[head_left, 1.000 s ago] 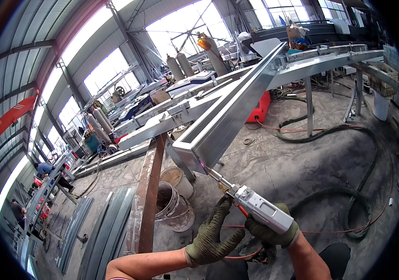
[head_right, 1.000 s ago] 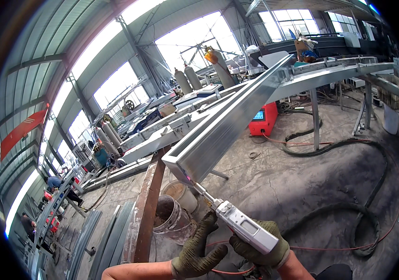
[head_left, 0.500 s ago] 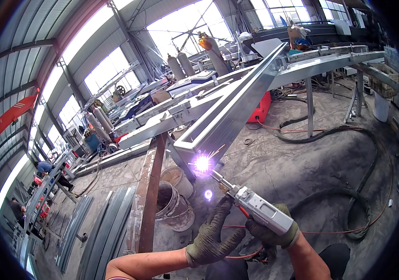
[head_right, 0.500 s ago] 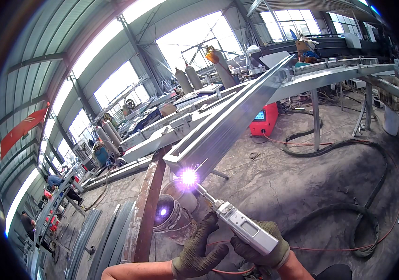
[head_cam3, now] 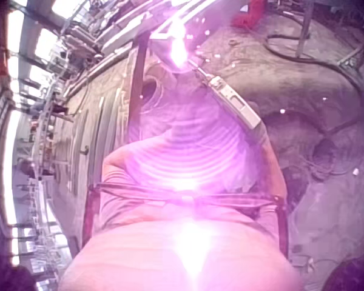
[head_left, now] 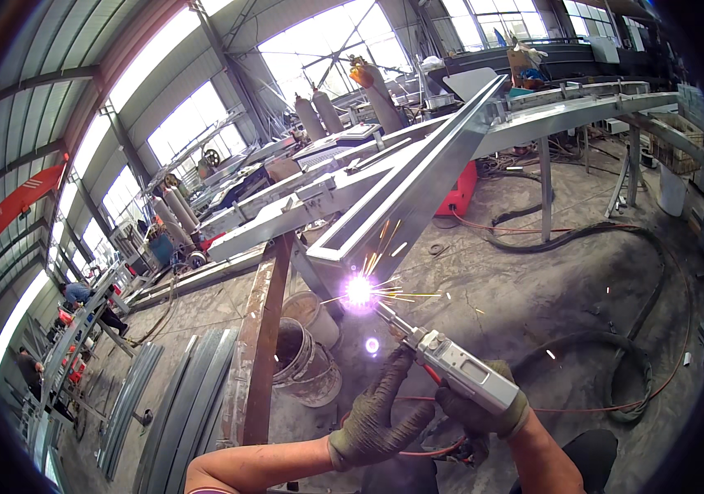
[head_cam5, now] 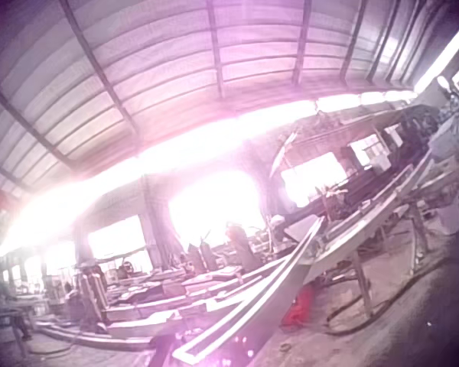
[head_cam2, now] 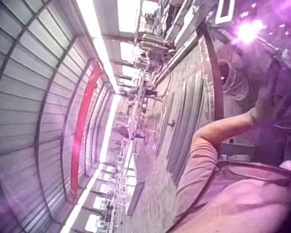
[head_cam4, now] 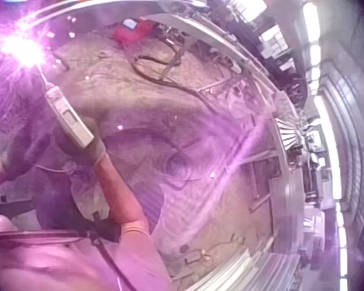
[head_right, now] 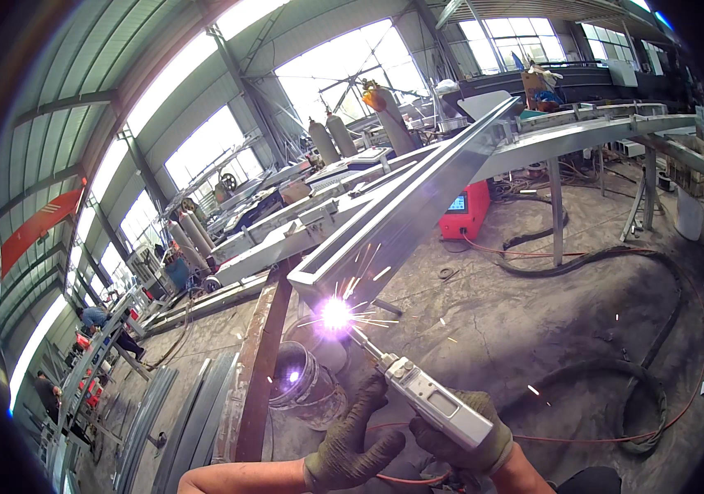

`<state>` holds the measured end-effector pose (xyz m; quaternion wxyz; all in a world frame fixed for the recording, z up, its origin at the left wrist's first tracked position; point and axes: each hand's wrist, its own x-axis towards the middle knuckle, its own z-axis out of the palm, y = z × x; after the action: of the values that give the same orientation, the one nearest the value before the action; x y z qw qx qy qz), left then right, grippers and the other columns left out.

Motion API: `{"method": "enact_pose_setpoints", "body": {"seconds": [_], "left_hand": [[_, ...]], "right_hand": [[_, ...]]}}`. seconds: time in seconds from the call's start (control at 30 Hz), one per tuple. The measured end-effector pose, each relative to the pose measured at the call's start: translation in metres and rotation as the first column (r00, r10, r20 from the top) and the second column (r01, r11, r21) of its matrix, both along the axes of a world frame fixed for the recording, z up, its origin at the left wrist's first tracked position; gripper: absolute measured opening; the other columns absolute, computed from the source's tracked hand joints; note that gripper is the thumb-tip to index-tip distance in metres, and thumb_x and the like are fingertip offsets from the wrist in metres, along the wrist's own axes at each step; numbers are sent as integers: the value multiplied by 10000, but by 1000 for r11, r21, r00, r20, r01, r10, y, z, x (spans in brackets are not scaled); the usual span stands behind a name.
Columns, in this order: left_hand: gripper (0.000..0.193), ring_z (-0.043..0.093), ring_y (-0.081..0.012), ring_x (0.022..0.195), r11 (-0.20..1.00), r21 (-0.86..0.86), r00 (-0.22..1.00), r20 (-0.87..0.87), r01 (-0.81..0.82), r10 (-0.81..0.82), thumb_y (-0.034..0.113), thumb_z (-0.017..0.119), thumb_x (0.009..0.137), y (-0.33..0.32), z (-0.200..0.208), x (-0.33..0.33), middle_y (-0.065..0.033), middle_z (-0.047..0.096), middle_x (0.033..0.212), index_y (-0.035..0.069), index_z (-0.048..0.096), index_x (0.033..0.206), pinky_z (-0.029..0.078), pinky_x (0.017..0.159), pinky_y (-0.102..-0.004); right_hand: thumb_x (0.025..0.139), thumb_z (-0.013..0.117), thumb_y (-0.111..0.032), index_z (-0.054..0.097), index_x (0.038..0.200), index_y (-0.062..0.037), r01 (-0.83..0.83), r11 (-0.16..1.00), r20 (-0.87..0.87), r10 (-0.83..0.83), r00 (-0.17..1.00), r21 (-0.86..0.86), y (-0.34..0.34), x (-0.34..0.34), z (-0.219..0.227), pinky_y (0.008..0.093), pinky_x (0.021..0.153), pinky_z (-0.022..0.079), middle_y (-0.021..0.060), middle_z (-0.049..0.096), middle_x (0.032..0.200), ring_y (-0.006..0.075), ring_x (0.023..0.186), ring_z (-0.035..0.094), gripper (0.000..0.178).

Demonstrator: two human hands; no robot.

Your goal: The person welds a rectangular metal frame using a handheld welding torch, creating bright sparks at the joints. They reposition the frame on a workbench and continue welding along the seams to join the metal pieces.

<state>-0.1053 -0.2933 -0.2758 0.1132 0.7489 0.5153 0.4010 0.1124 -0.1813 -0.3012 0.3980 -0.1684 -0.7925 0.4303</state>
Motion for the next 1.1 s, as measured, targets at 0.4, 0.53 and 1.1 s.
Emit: {"method": "enact_pose_setpoints", "body": {"seconds": [0.4,0.53,1.1], "left_hand": [[895,351,-444,1618,998,-61,999,-13,-30,30,324,767,1027,-1,6,5,-340,377,1698,-82,301,1675,332,1304,-488],[900,358,-447,1613,999,-46,1000,-20,-14,13,327,766,1027,-1,-2,0,-342,377,1698,-85,297,1675,331,1304,-486],[913,405,-447,1588,995,-102,999,51,-7,12,363,748,1043,-3,5,9,-351,390,1687,-92,277,1678,369,1278,-491]], "right_hand": [[888,832,-142,772,1054,-38,12,991,-20,-9,1000,130,5,0,-9,374,673,622,98,753,878,267,736,762,205],[891,829,-140,768,1051,-41,6,997,-43,-3,999,72,2,1,-8,372,681,623,96,751,877,269,742,763,198],[888,825,-133,769,1024,-48,16,999,-10,-16,1000,50,1,3,-6,377,649,605,103,729,852,276,714,741,170]]}}
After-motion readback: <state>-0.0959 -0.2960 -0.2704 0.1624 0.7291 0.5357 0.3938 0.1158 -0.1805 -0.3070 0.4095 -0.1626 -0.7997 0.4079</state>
